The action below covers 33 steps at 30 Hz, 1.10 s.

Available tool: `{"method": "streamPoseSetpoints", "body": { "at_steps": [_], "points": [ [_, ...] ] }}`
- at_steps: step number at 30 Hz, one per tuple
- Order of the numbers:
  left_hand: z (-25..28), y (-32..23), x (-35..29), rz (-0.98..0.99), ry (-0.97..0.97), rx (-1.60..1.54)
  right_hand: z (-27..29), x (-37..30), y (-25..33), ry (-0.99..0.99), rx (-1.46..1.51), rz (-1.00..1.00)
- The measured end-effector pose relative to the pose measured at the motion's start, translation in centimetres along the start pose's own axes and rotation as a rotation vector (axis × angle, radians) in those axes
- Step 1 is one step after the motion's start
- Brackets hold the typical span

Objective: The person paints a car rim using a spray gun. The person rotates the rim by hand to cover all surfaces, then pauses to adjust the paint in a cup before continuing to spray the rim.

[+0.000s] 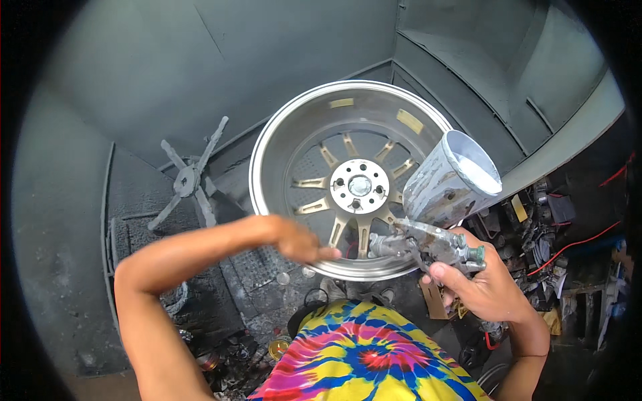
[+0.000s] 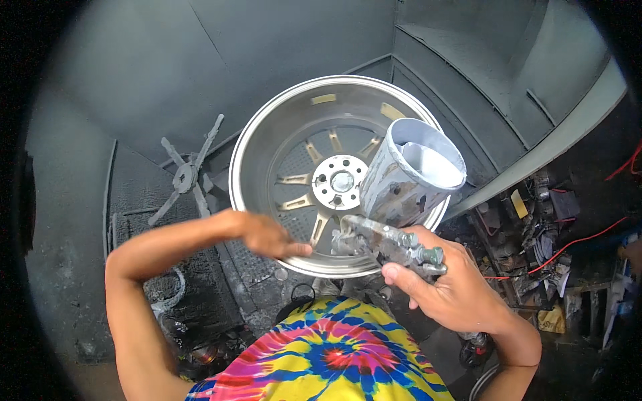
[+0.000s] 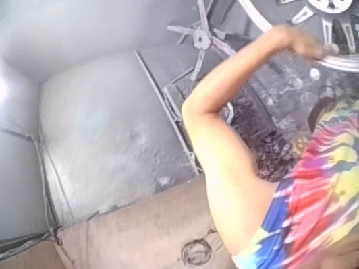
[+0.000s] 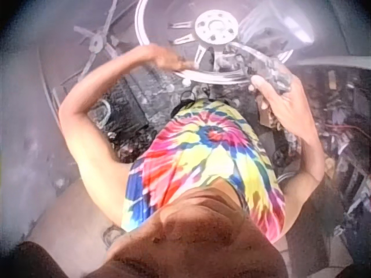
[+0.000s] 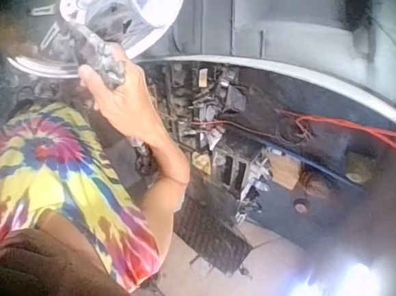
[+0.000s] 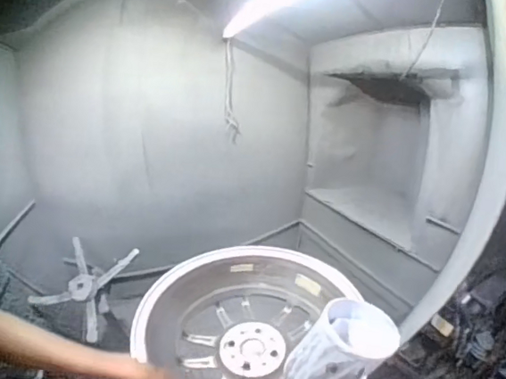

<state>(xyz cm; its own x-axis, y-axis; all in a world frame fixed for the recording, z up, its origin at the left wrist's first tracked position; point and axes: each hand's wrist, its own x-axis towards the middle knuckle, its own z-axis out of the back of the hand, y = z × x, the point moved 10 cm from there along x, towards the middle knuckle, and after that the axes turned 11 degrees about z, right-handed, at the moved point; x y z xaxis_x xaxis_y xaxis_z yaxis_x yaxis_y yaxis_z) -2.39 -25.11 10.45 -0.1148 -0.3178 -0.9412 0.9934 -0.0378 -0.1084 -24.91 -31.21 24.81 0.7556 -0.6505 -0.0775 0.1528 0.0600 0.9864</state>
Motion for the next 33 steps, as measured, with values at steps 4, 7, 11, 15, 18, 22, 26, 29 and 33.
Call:
{"method": "streamPoseSetpoints", "body": {
  "at_steps": [4, 7, 11, 15, 18, 22, 26, 29, 33],
  "points": [
    [1.1, -4.6, -8.1, -0.543, -0.278, -0.364, 0.5, 2.7, -0.3, -0.095, -0.189, 0.032],
    [4.0, 4.2, -12.2, -0.649, -0.369, -0.906, 1.2, 5.1, -0.6, -0.159, -0.310, 0.041],
    [5.3, 25.5, -11.9, -0.329, -1.327, -1.514, 2.6, 6.8, -1.7, -0.240, -0.363, -0.019],
    [-2.3, 31.3, 4.2, 0.056, -0.976, -1.630, 4.2, 6.8, 0.1, -0.341, -0.563, 0.135],
    [-3.6, 29.6, 12.7, -0.254, -0.958, -1.676, 4.7, 6.1, -0.2, -0.370, -0.565, 0.090],
    [-4.8, 28.9, 18.4, -0.273, -0.902, -1.798, 4.0, 5.3, -1.0, -0.376, -0.505, 0.006],
    [-7.2, 28.7, 19.4, -0.212, -0.900, -1.867, 2.3, 4.9, -1.1, -0.337, -0.418, -0.108],
    [-9.8, 28.0, 19.7, -0.143, -0.930, -1.919, 1.4, 4.5, -0.5, -0.334, -0.304, -0.195],
    [-13.7, 23.8, 18.9, -0.043, -0.970, -2.079, 1.0, 4.2, 1.6, -0.329, -0.294, -0.151]
  ]
}}
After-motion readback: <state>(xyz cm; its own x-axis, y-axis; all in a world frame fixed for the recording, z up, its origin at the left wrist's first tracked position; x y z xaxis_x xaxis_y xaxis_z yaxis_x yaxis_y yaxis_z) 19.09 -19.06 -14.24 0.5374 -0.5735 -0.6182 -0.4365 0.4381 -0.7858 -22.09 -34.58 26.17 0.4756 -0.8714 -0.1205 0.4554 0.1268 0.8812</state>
